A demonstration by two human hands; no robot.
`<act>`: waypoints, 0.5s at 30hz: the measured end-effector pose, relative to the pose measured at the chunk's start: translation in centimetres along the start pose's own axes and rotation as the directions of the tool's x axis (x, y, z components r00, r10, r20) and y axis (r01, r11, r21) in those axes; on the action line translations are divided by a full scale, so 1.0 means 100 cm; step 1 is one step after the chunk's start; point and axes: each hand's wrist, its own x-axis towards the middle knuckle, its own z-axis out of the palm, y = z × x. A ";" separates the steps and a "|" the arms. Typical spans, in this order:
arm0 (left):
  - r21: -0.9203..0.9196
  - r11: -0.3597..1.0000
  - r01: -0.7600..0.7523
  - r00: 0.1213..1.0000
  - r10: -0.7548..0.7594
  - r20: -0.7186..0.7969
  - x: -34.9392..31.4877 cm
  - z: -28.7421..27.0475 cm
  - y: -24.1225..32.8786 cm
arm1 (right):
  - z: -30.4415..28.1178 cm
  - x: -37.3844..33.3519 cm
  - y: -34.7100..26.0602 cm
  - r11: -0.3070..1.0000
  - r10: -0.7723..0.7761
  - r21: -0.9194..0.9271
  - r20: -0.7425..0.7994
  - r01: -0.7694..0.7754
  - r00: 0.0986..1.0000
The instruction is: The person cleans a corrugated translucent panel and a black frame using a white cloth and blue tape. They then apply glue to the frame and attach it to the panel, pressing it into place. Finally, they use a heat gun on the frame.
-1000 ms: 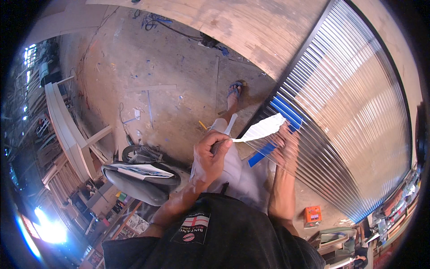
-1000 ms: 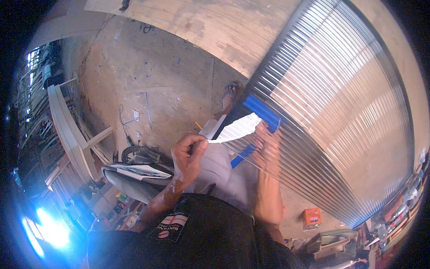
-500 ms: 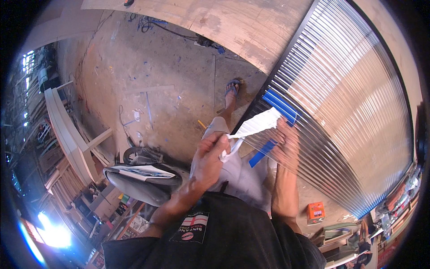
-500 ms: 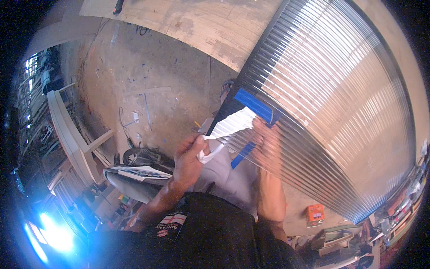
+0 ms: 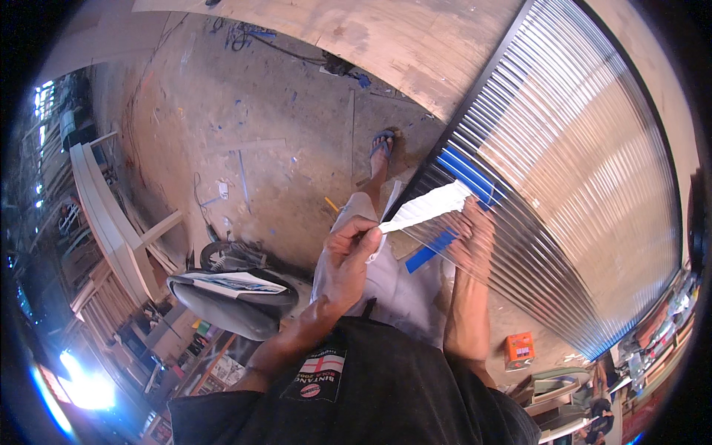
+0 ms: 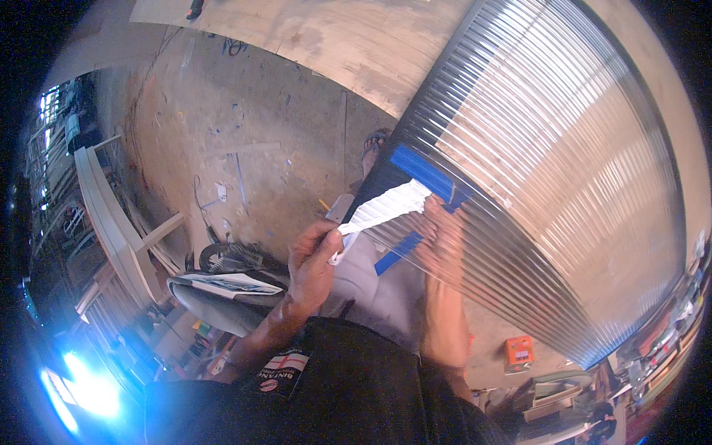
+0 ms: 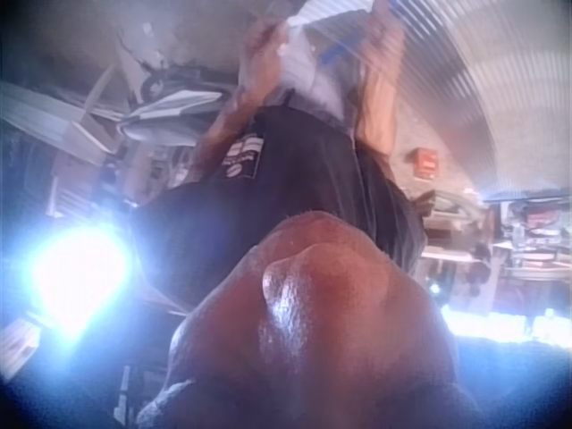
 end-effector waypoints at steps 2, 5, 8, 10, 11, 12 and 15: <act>0.106 0.994 -0.027 0.999 0.029 -0.021 -0.001 -0.006 0.008 | -0.007 0.003 0.003 1.000 -0.001 0.021 0.085 -0.001 0.996; 0.070 0.991 -0.116 0.992 0.119 -0.032 0.001 -0.009 -0.007 | -0.005 0.001 0.003 0.999 -0.039 0.001 0.057 0.039 0.998; 0.109 0.987 -0.114 0.993 0.117 -0.017 0.001 -0.004 -0.007 | -0.026 -0.001 0.004 0.997 -0.076 -0.021 0.003 0.076 0.997; 0.132 0.980 -0.146 0.989 0.149 -0.008 0.000 0.002 -0.001 | -0.025 -0.003 0.005 0.991 -0.119 -0.072 -0.032 0.117 0.992; 0.143 0.976 -0.163 0.986 0.165 -0.004 0.000 0.004 0.000 | -0.025 -0.004 0.005 0.986 -0.141 -0.099 -0.048 0.136 0.989; 0.148 0.980 -0.135 0.991 0.134 0.016 0.001 0.003 0.000 | -0.024 -0.006 0.005 0.984 -0.148 -0.109 -0.035 0.143 0.988; 0.119 0.989 -0.091 0.995 0.085 0.051 0.004 0.002 -0.003 | -0.027 -0.007 0.002 0.979 -0.159 -0.132 -0.020 0.155 0.987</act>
